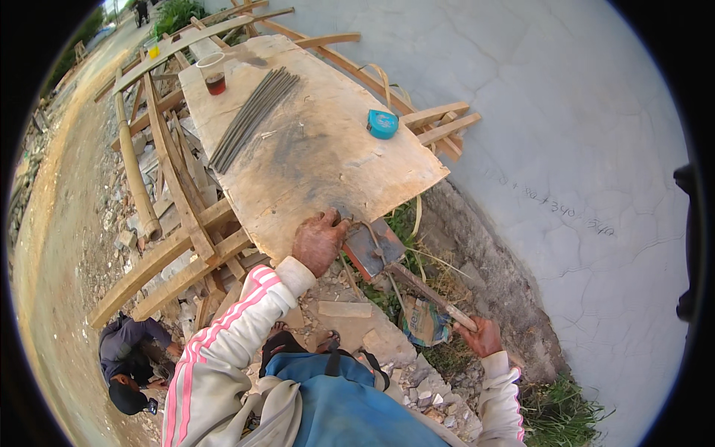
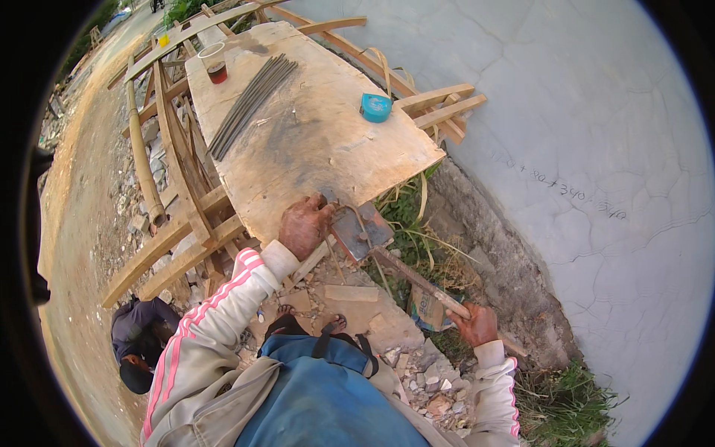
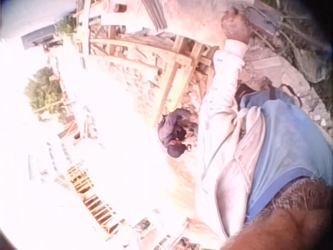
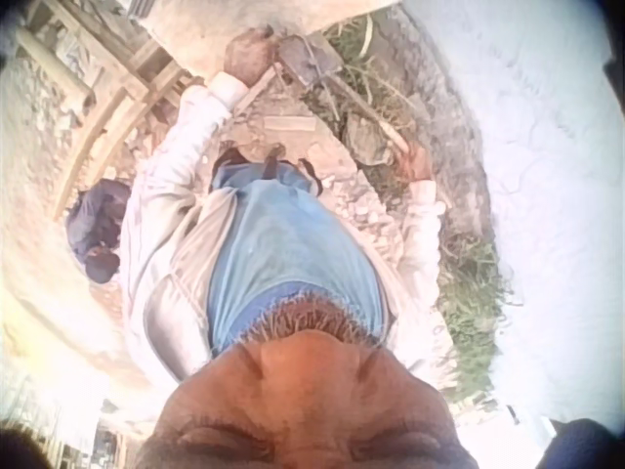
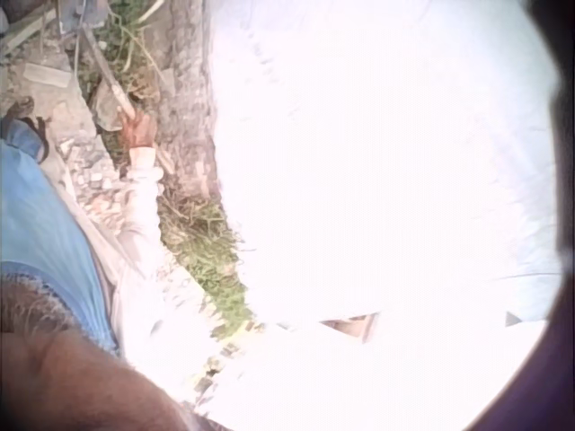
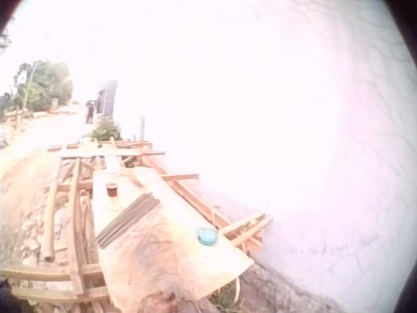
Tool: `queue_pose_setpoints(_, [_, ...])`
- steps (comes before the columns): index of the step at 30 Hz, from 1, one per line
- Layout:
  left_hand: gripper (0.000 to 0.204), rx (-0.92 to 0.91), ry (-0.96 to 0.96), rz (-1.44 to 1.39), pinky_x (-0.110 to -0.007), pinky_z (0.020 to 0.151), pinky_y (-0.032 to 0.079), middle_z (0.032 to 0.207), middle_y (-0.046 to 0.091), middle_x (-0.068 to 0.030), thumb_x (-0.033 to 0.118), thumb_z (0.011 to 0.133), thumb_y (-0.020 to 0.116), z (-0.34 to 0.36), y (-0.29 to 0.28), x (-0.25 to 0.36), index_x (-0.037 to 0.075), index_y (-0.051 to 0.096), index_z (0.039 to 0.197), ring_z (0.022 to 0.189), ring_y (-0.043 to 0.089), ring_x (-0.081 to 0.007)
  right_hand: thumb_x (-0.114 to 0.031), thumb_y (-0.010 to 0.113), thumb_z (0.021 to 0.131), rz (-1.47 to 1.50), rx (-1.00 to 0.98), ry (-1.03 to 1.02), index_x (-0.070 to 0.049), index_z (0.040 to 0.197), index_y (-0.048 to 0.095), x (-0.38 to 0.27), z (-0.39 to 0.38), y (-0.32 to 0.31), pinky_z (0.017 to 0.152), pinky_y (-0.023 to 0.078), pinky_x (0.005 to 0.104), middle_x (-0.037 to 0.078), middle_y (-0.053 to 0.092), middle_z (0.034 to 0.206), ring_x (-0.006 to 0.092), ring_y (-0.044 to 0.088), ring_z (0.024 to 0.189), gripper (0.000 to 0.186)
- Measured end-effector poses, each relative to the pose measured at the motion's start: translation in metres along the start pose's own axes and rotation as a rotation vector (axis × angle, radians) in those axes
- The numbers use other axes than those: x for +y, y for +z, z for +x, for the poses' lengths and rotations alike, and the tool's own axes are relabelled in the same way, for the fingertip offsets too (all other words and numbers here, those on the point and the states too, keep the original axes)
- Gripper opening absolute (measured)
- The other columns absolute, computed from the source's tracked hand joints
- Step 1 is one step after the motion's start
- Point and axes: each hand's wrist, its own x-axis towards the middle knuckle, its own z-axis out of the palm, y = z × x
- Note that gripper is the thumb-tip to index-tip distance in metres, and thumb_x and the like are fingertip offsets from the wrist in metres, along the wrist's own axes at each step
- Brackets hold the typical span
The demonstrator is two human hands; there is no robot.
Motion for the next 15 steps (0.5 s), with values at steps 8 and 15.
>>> queue_pose_setpoints(8, [0.018,-0.004,0.004,-0.007,-0.043,0.077,0.054,0.097,0.058,-0.0101,0.014,0.085,0.064,0.0,-0.002,0.001,0.009,0.068,0.102,0.087,0.062,-0.029,-0.041,0.076,0.083,-0.022,0.021,-0.108,-0.007,0.075,0.066,0.023,0.059,-0.003,0.056,0.046,0.0429,0.016,0.057,0.059,0.0345,0.058,0.055,0.036])
queue_pose_setpoints(15, [0.015,-0.005,0.001,-0.01,-0.043,0.076,0.054,0.096,0.057,-0.0098,0.015,0.086,0.065,0.0,-0.003,0.002,0.009,0.066,0.099,0.086,0.062,-0.0286,-0.033,0.075,0.079,-0.233,0.133,-0.267,-0.01,0.072,0.062,0.038,0.096,-0.011,0.057,0.048,0.0462,0.015,0.06,0.062,0.0395,0.062,0.062,0.028])
